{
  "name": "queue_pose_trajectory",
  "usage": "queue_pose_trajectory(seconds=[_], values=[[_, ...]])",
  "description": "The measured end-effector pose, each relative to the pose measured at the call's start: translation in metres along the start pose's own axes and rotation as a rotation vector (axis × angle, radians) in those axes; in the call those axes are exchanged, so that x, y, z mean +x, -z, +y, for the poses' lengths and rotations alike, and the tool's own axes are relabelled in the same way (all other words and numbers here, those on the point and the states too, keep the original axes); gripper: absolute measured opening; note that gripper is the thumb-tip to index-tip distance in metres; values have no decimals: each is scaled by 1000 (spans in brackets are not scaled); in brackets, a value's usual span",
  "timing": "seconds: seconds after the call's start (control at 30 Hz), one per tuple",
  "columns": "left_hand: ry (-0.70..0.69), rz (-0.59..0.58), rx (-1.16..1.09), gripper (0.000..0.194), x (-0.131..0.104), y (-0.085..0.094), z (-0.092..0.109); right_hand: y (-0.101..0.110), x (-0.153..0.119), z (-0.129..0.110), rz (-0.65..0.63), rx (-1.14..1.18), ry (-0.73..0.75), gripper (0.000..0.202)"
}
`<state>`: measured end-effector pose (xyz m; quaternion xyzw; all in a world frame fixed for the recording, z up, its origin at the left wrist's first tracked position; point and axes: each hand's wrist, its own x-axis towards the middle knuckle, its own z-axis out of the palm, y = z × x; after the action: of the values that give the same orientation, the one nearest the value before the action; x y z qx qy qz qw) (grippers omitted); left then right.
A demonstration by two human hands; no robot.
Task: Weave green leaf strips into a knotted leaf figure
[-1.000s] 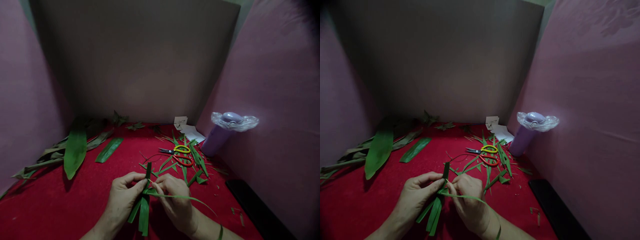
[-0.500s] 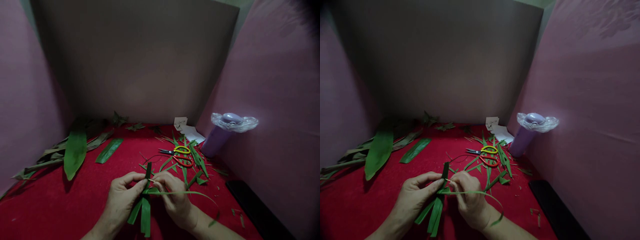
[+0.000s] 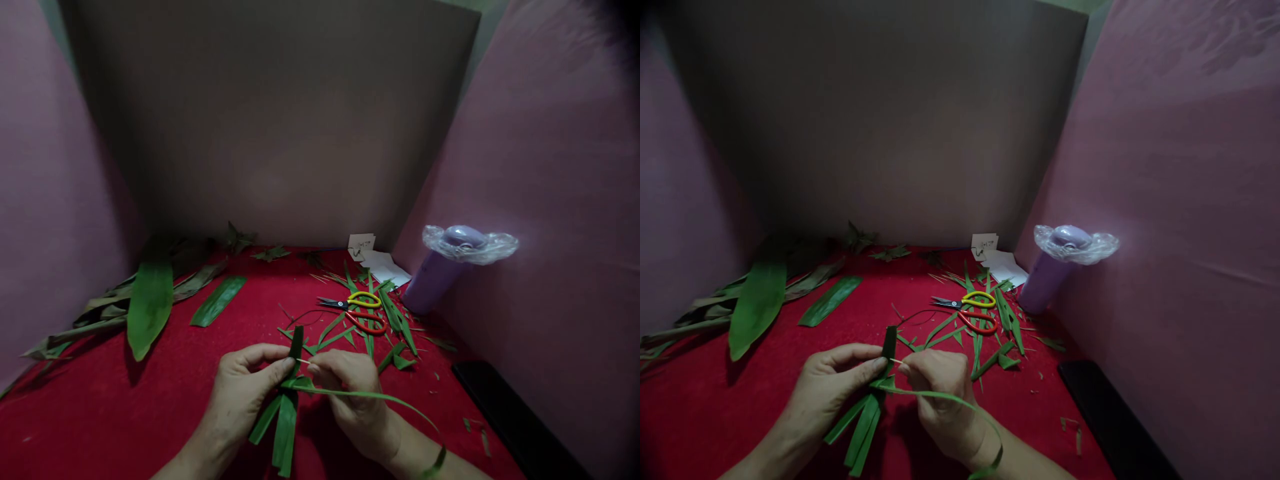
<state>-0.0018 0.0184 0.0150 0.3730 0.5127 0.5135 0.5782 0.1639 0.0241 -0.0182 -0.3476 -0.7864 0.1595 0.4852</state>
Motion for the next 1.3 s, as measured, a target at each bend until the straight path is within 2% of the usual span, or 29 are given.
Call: queue_pose_trajectory(seconds=[0.23, 0.63, 0.8, 1.0, 1.3], values=[[-51, -135, 136, 12, 1, 1, 2, 1, 1, 4, 31, -27, 27, 17], [-6, -83, 204, 15, 1, 2, 1, 6, 2, 11, -28, -60, 64, 13], [21, -82, 187, 14, 0, 2, 1, 6, 2, 11, -45, -32, 28, 16], [66, -120, 70, 13, 3, 5, -2, 6, 4, 8, -78, 85, -83, 18], [58, -176, 37, 11, 7, 9, -4, 4, 2, 9, -76, 168, -139, 21]])
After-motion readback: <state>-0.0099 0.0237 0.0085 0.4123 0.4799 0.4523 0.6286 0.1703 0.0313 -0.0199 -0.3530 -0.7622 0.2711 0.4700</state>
